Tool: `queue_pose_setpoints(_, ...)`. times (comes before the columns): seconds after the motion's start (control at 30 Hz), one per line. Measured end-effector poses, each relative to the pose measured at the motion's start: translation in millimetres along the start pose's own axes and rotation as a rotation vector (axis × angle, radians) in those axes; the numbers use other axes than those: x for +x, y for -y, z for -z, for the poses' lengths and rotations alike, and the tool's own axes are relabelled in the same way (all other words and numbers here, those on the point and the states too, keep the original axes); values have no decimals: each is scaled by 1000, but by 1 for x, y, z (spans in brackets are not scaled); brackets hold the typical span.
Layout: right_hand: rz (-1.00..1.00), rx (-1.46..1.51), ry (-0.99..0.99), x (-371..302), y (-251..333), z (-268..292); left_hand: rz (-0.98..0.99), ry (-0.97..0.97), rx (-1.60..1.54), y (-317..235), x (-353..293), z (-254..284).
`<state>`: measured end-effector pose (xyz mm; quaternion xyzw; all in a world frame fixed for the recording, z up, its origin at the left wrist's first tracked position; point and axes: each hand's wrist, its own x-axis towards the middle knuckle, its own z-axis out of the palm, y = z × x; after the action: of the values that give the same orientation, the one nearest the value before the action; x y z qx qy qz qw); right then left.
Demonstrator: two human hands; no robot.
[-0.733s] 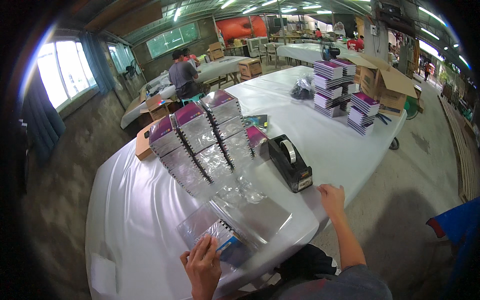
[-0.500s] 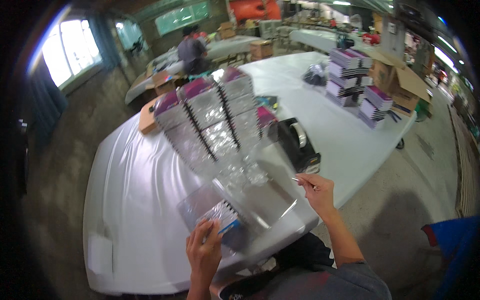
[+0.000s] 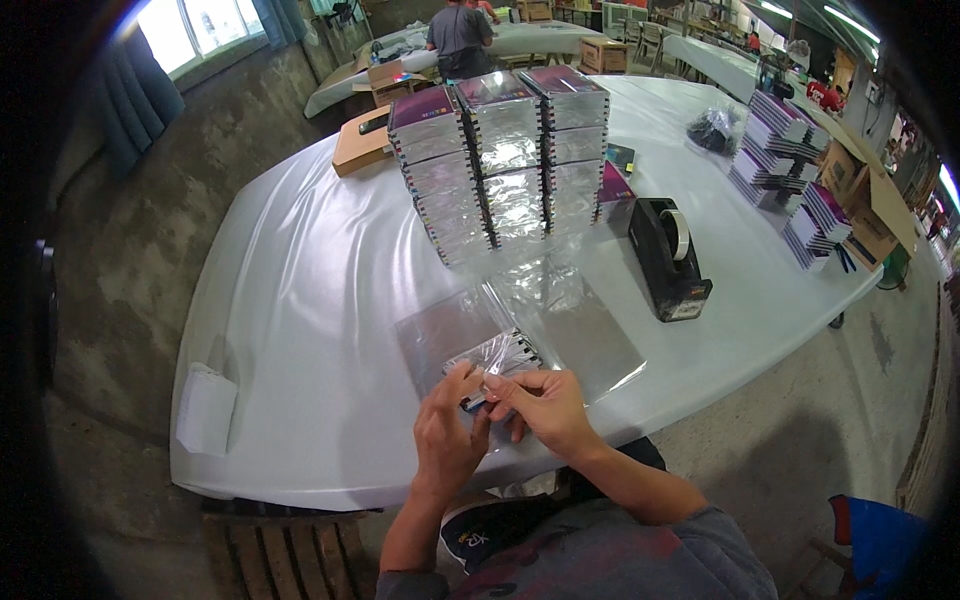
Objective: The person wraps spiral-bound notebooks in clear plastic bags using a tape dispenser. They place each notebook into a bag, seal it with tape, and stack the finished units on the table.
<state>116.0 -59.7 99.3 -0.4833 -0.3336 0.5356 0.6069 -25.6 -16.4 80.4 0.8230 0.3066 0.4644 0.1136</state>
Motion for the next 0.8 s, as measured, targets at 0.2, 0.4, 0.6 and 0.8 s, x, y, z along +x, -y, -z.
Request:
queue_pose_setpoints(0.2, -23, 28, -33, -4, -9, 2, -104, 79, 127, -5, 10, 7)
queue_pose_setpoints(0.4, 6, -52, -136, -11, -21, -3, 46, 267, 279, -14, 9, 18)
queue_pose_setpoints(0.6, 578, -713, -240, -4, -49, 20, 100, 380, 78, -15, 26, 33)
queue_pose_setpoints(0.8, 488, -1025, -31, 5, -48, 55, 164, 368, 168, -12, 42, 12)
